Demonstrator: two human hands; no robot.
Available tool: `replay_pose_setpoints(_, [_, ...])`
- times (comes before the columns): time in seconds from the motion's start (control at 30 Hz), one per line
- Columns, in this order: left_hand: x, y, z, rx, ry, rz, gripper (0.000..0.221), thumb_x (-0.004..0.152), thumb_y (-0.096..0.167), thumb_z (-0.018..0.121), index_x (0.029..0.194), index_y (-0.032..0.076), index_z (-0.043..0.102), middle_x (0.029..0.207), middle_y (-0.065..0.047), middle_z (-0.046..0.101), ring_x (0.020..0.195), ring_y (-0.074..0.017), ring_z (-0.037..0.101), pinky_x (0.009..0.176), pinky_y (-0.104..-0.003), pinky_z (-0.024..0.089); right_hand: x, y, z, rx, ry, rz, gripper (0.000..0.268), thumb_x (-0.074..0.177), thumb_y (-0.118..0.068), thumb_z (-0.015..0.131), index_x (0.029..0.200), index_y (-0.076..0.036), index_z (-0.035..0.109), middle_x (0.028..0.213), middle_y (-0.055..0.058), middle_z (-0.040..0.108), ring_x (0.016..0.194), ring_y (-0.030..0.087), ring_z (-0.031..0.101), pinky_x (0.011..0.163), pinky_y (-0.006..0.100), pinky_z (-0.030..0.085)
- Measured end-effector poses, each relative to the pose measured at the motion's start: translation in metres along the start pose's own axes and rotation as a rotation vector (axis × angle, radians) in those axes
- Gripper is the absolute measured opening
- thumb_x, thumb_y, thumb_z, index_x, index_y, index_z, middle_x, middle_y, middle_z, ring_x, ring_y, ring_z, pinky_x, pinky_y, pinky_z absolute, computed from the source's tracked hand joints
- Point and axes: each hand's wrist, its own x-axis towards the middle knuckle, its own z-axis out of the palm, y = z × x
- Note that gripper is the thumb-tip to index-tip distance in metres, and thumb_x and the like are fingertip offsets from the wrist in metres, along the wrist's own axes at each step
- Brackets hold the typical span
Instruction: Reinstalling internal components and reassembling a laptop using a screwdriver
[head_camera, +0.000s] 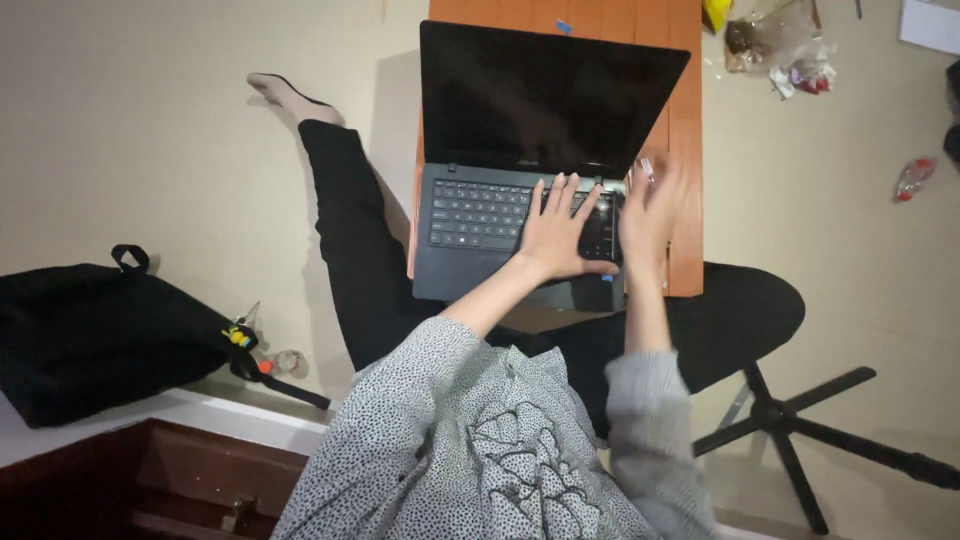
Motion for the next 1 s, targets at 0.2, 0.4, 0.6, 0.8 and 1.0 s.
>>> replay_pose_setpoints(0.2, [-0.008, -0.01, 0.004, -0.236, 0.215, 0.067, 0.101, 0.087, 0.085, 0.04, 0.155, 0.01, 0.037, 0.161, -0.022, 0.028, 0.154, -0.0374, 0.021, 0.127, -0.057, 0.005, -0.113, 0.02, -0.067, -0.285, -0.288, 0.416, 0.046, 0.111, -0.033, 0.05, 0.142, 0.0, 0.056, 0.121, 0.029, 0.068, 0.115, 0.048, 0.063, 0.098, 0.06, 0.048])
replay_pose_setpoints(0.4, [0.018, -0.057, -0.006, -0.361, 0.885, 0.178, 0.05, 0.092, 0.012, 0.06, 0.141, 0.014, 0.051, 0.131, -0.007, 0.048, 0.125, -0.031, 0.049, 0.109, -0.048, 0.042, -0.129, -0.012, -0.087, -0.139, -0.424, 0.753, 0.047, 0.11, -0.041, 0.048, 0.122, 0.001, 0.066, 0.073, 0.019, 0.075, 0.061, 0.028, 0.076, 0.056, 0.04, 0.058])
replay_pose_setpoints(0.6, [0.044, -0.103, -0.147, 0.151, 0.689, 0.072, 0.08, 0.091, 0.016, 0.083, 0.157, 0.008, 0.037, 0.16, -0.019, 0.025, 0.148, -0.0354, 0.012, 0.12, -0.06, 0.004, -0.146, 0.008, -0.073, 0.719, -0.297, 1.04, 0.041, 0.108, -0.036, 0.053, 0.115, 0.005, 0.055, 0.083, 0.021, 0.068, 0.062, 0.022, 0.067, 0.06, 0.03, 0.058])
replay_pose_setpoints(0.8, [0.054, -0.122, -0.144, 0.21, 0.821, 0.107, 0.038, 0.093, 0.033, 0.071, 0.119, 0.005, 0.068, 0.109, -0.01, 0.067, 0.104, -0.0273, 0.058, 0.103, -0.044, 0.031, -0.141, -0.008, -0.071, 0.668, -0.232, 1.042, 0.035, 0.109, -0.024, 0.052, 0.109, 0.011, 0.06, 0.077, 0.023, 0.068, 0.059, 0.026, 0.067, 0.06, 0.032, 0.059])
replay_pose_setpoints(1.0, [0.003, -0.098, -0.162, 0.061, 0.883, 0.163, 0.019, 0.1, 0.021, 0.061, 0.102, 0.01, 0.076, 0.094, -0.002, 0.072, 0.086, -0.0203, 0.062, 0.087, -0.036, 0.041, -0.139, -0.005, -0.071, 0.681, -0.241, 1.065, 0.036, 0.108, -0.023, 0.053, 0.11, 0.013, 0.058, 0.078, 0.027, 0.068, 0.06, 0.029, 0.068, 0.058, 0.032, 0.058])
